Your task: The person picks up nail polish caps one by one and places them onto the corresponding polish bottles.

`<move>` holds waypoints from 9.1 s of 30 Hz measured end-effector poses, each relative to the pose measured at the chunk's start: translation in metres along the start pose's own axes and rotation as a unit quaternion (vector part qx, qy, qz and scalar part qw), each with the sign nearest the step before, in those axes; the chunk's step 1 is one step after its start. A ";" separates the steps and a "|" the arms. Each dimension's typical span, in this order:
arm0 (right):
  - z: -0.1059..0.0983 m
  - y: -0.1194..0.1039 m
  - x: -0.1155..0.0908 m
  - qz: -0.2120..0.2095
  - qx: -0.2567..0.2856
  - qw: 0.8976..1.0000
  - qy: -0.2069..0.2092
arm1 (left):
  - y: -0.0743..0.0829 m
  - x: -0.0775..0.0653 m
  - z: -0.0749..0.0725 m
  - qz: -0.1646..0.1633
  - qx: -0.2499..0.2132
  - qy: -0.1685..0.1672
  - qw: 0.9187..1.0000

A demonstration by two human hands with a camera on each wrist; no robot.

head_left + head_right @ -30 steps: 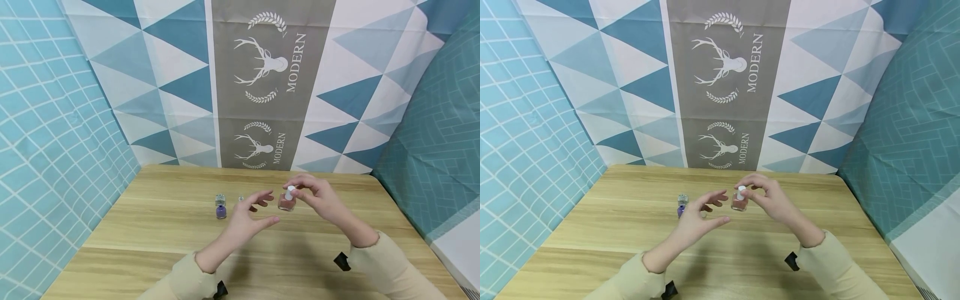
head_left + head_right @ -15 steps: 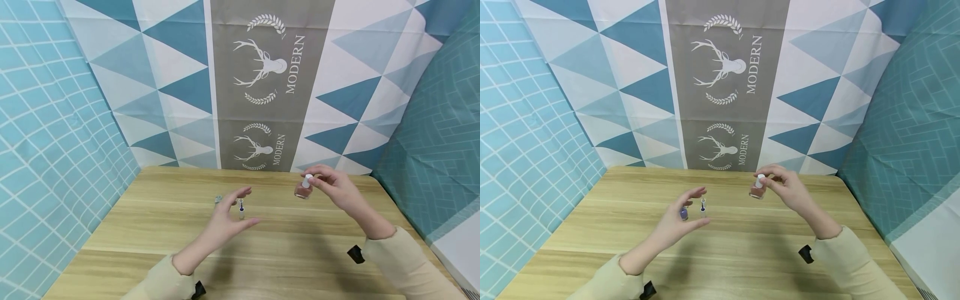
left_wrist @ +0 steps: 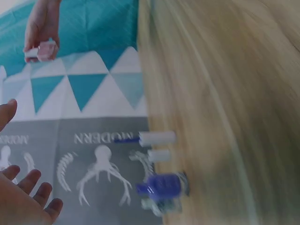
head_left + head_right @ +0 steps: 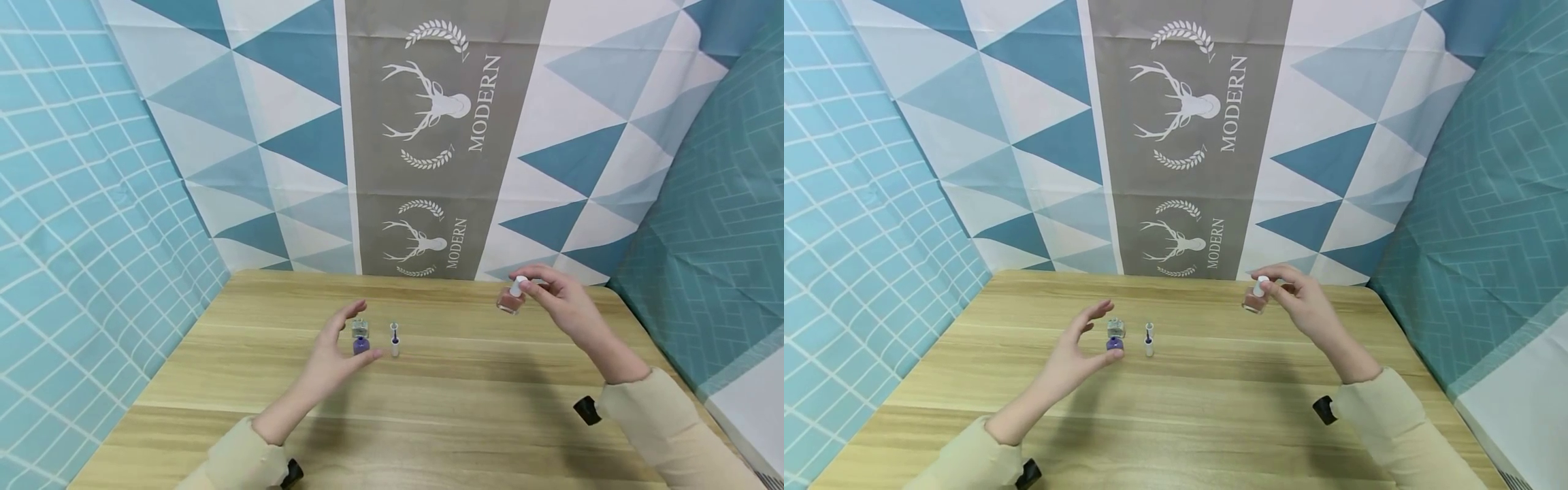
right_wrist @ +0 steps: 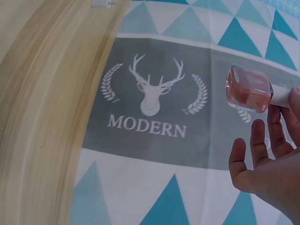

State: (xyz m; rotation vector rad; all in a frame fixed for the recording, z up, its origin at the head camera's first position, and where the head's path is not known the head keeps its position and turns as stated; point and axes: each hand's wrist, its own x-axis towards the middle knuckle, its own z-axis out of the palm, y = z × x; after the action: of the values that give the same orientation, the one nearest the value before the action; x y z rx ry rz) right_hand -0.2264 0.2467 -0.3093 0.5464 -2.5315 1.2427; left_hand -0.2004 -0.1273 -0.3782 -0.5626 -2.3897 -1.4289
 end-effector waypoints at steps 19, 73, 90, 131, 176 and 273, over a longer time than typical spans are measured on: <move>0.018 0.063 0.012 0.031 0.022 0.999 0.024 | -0.067 0.011 -0.010 -0.079 0.029 -0.030 0.996; 0.050 0.160 0.004 0.155 0.012 0.987 -0.037 | -0.103 0.021 0.023 -0.257 -0.029 -0.072 0.963; 0.050 0.113 0.014 0.082 -0.044 0.995 -0.018 | -0.105 0.020 0.021 -0.262 -0.018 -0.075 0.962; 0.154 0.023 0.020 0.113 0.159 0.980 -0.034 | -0.097 0.019 0.026 -0.257 -0.003 -0.057 0.965; 0.230 0.038 0.029 0.194 0.221 0.942 -0.164 | -0.097 0.022 0.028 -0.264 0.003 -0.060 0.963; 0.020 -0.033 0.014 0.072 0.002 0.995 -0.067 | 0.038 0.032 -0.007 -0.074 -0.017 -0.047 0.996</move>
State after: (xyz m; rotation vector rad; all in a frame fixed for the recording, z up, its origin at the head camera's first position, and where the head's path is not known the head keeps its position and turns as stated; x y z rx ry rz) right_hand -0.2256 0.2088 -0.2928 0.4716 -2.7233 1.3000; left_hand -0.2102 -0.1116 -0.3321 -0.4788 -2.5326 -1.5386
